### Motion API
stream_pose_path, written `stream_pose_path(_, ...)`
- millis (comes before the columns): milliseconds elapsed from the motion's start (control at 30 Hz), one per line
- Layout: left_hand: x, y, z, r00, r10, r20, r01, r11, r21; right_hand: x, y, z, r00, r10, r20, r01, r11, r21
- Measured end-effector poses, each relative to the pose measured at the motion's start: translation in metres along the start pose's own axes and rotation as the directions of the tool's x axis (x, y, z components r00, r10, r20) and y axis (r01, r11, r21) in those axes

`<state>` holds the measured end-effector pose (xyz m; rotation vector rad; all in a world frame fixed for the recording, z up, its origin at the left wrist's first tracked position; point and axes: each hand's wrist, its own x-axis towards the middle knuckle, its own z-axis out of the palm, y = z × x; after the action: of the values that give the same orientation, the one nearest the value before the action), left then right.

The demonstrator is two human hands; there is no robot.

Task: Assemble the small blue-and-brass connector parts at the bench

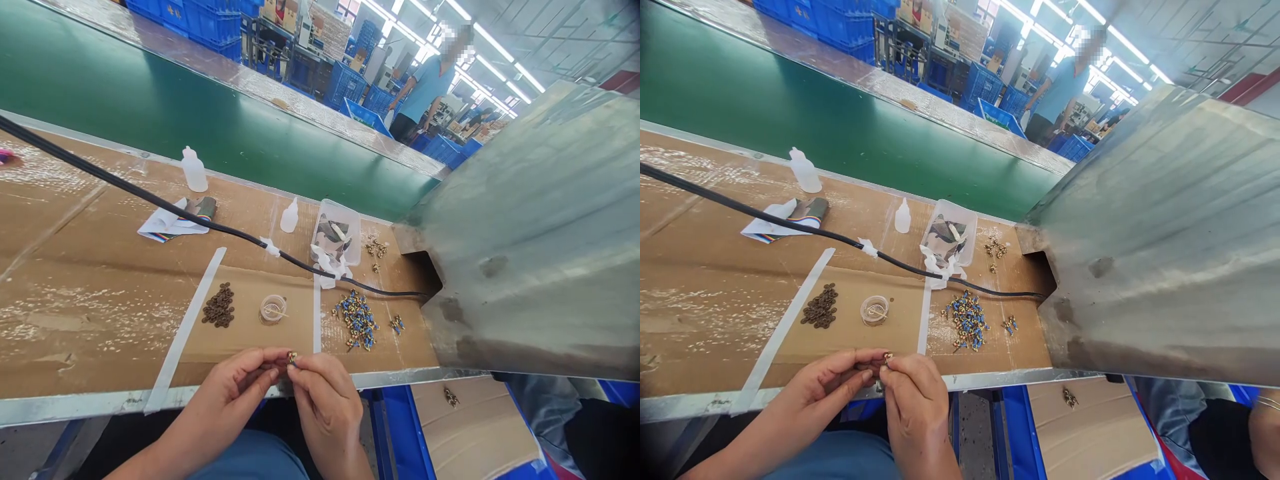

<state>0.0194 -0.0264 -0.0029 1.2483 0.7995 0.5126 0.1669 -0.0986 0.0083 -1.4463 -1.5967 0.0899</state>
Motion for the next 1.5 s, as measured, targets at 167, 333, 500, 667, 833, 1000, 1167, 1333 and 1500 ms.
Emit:
stream_pose_path(167, 0.001, -0.002, -0.001, 1.000, 0.011, -0.012, -0.011, 0.999, 0.031, -0.002, 0.001, 0.002, 1.000, -0.006, -0.007, 0.006, 1.000, 0.020)
stream_pose_path(333, 0.001, -0.005, -0.003, 0.999, 0.050, -0.008, -0.048, 0.992, 0.115, -0.002, 0.001, 0.003, 1.000, -0.008, -0.021, 0.008, 1.000, 0.020)
stream_pose_path(500, 0.002, -0.005, -0.003, 0.997, 0.078, -0.010, -0.075, 0.983, 0.165, -0.002, 0.001, 0.002, 1.000, -0.007, -0.016, 0.007, 1.000, 0.017)
stream_pose_path(667, 0.002, -0.004, -0.003, 0.997, 0.074, -0.015, -0.071, 0.984, 0.161, -0.002, 0.000, 0.002, 1.000, -0.005, -0.025, 0.005, 1.000, 0.006)
stream_pose_path(833, 0.002, -0.006, -0.002, 1.000, 0.004, -0.017, -0.003, 0.998, 0.065, 0.002, 0.001, -0.006, 0.995, 0.098, -0.024, -0.097, 0.995, 0.012)
stream_pose_path(1000, 0.004, -0.014, -0.003, 0.999, -0.039, -0.032, 0.039, 0.999, -0.013, 0.001, 0.036, -0.034, 0.910, 0.339, -0.240, -0.372, 0.922, -0.109)
stream_pose_path(1167, 0.001, -0.009, 0.000, 1.000, -0.015, -0.022, 0.015, 1.000, 0.023, -0.012, 0.087, -0.070, 0.653, 0.613, -0.446, -0.682, 0.732, 0.007)
stream_pose_path(1333, -0.002, -0.001, 0.005, 0.997, 0.056, -0.043, -0.054, 0.997, 0.047, -0.016, 0.120, -0.087, 0.519, 0.733, -0.440, -0.804, 0.593, 0.040)
stream_pose_path(1500, -0.008, 0.004, 0.004, 0.993, 0.102, -0.065, -0.093, 0.988, 0.126, -0.010, 0.125, -0.096, 0.575, 0.705, -0.416, -0.799, 0.594, -0.098)
